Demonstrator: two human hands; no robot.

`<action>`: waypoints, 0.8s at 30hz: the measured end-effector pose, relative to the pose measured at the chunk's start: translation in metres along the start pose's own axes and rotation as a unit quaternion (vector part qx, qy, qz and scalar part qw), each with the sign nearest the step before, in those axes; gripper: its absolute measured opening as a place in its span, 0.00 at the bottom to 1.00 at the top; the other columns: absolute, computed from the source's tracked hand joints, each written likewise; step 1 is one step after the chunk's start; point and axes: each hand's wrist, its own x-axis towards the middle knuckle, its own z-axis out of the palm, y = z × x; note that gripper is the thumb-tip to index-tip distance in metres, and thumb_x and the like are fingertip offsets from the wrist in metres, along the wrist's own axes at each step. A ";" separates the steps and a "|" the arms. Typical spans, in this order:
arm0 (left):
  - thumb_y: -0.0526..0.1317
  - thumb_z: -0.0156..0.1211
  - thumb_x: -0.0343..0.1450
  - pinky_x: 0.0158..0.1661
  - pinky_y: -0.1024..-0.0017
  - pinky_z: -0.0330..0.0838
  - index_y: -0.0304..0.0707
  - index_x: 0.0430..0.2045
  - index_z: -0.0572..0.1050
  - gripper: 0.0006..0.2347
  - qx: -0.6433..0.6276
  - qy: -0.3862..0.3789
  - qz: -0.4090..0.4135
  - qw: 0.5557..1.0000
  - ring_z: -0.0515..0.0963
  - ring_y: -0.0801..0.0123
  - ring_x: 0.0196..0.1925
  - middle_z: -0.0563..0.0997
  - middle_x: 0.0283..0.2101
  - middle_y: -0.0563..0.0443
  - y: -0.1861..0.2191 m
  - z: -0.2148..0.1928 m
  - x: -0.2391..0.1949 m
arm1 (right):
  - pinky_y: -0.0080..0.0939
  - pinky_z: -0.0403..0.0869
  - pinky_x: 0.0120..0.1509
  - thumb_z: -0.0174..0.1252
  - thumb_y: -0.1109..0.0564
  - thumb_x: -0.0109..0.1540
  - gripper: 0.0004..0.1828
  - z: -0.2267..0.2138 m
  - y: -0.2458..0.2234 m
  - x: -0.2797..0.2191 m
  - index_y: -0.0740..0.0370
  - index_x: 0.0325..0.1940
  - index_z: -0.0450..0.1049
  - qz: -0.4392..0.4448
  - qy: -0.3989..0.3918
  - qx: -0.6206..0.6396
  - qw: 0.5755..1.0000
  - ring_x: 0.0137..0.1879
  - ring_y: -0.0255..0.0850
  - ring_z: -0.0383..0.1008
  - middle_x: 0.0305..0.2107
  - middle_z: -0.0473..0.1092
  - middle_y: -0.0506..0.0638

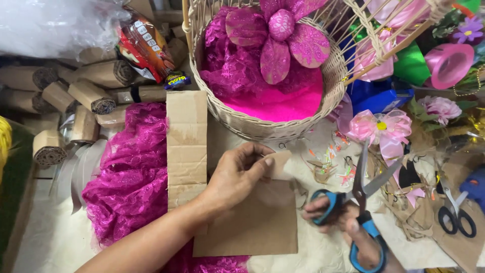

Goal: The person uses scissors to cut a piece of cardboard into smaller rectangular pieces and then trims them into rounded shapes. The cut pieces are placed into a nearby wicker basket containing pink decorative material.

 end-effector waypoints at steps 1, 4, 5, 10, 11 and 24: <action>0.36 0.60 0.73 0.34 0.78 0.77 0.34 0.38 0.78 0.05 0.001 0.008 0.013 1.000 0.80 0.75 0.30 0.82 0.34 0.52 0.000 -0.001 0.001 | 0.41 0.82 0.47 0.55 0.23 0.58 0.49 0.010 -0.005 0.006 0.70 0.61 0.69 0.015 0.011 -0.003 1.000 0.59 0.56 0.84 0.56 0.77 0.65; 0.37 0.58 0.74 0.33 0.75 0.81 0.32 0.38 0.76 0.06 -0.020 0.019 0.027 0.999 0.81 0.71 0.28 0.81 0.32 0.49 -0.001 -0.002 0.002 | 0.47 0.85 0.49 0.57 0.22 0.56 0.51 0.010 0.018 0.017 0.70 0.62 0.68 -0.004 0.033 0.029 0.999 0.61 0.56 0.81 0.57 0.76 0.66; 0.37 0.57 0.75 0.34 0.73 0.83 0.31 0.38 0.76 0.06 -0.045 0.023 0.028 0.998 0.81 0.70 0.29 0.81 0.31 0.47 -0.002 -0.002 0.002 | 0.50 0.86 0.50 0.60 0.26 0.58 0.50 0.006 0.032 0.021 0.71 0.65 0.65 -0.039 0.042 0.061 0.997 0.64 0.59 0.77 0.58 0.74 0.68; 0.37 0.55 0.74 0.33 0.75 0.82 0.34 0.45 0.77 0.09 0.024 0.048 0.045 0.998 0.82 0.73 0.31 0.83 0.35 0.48 0.014 -0.004 0.001 | 0.41 0.81 0.49 0.54 0.23 0.53 0.50 0.012 -0.005 0.036 0.68 0.61 0.70 -0.092 0.188 -0.086 0.974 0.60 0.49 0.80 0.54 0.76 0.61; 0.38 0.54 0.73 0.35 0.80 0.77 0.38 0.49 0.79 0.13 0.117 0.051 0.065 0.990 0.81 0.79 0.35 0.85 0.36 0.54 0.020 -0.006 -0.001 | 0.39 0.81 0.46 0.54 0.22 0.53 0.53 0.008 0.002 0.039 0.72 0.61 0.70 -0.118 0.199 -0.068 0.971 0.59 0.52 0.81 0.51 0.77 0.62; 0.33 0.53 0.74 0.43 0.60 0.73 0.44 0.63 0.70 0.19 0.354 -0.056 0.245 0.901 0.79 0.51 0.42 0.78 0.42 0.44 -0.015 0.006 0.005 | 0.34 0.75 0.56 0.51 0.38 0.63 0.35 0.049 -0.039 0.037 0.70 0.61 0.69 -0.173 0.201 -0.187 0.946 0.58 0.44 0.78 0.58 0.72 0.59</action>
